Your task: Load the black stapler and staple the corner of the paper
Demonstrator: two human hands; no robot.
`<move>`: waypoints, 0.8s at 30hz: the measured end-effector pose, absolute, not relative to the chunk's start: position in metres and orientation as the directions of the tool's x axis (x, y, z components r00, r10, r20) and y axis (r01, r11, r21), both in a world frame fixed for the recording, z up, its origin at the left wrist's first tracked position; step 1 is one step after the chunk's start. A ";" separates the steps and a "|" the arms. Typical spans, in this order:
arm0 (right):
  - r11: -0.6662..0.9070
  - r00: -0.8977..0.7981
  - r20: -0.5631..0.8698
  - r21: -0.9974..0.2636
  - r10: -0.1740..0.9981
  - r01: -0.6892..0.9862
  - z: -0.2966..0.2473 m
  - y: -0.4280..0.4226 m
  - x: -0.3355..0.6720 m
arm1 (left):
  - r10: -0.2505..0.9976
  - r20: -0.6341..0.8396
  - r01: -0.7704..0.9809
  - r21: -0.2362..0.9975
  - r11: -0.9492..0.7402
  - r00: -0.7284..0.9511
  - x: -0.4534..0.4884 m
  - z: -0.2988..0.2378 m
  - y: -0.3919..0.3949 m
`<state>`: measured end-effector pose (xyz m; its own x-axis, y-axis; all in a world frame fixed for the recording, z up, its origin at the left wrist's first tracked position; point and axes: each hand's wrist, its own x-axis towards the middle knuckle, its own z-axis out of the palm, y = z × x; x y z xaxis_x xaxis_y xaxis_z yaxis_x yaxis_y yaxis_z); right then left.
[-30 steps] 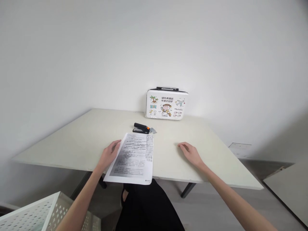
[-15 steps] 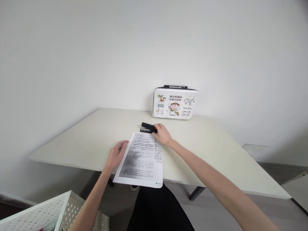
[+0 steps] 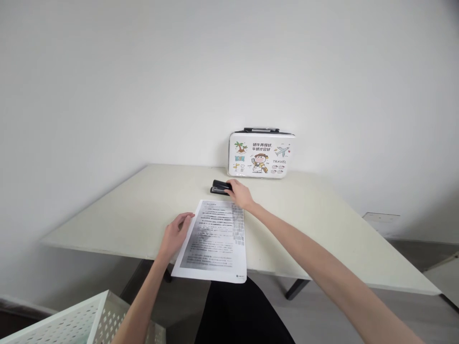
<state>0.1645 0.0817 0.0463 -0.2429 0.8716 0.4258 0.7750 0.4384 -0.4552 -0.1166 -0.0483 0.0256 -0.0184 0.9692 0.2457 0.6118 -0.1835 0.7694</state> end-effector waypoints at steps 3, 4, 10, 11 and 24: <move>0.471 -0.219 0.485 -0.491 0.847 0.733 0.058 0.048 0.201 | 0.966 0.258 0.619 0.762 -0.191 -0.020 -0.114 0.028 -0.049; 0.482 -0.220 0.495 -0.499 0.841 0.720 0.061 0.034 0.216 | 0.965 0.261 0.620 0.760 -0.194 -0.018 -0.114 0.028 -0.050; 0.478 -0.247 0.445 -0.541 0.861 0.692 0.051 -0.061 0.316 | 0.965 0.263 0.622 0.758 -0.196 -0.016 -0.111 0.033 -0.052; 0.449 -0.235 0.416 -0.551 0.879 0.704 0.046 -0.075 0.329 | 0.965 0.261 0.625 0.756 -0.194 -0.017 -0.111 0.034 -0.052; 0.202 -0.039 0.216 -0.815 0.976 0.543 0.001 -0.135 0.380 | 0.970 0.243 0.693 0.701 -0.169 -0.009 -0.113 0.034 -0.044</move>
<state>0.3796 -0.1351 0.0009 -0.0385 0.9756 0.2163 0.5429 0.2022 -0.8151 -0.1125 -0.0445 0.0345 -0.0086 0.9700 0.2430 0.6927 -0.1695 0.7010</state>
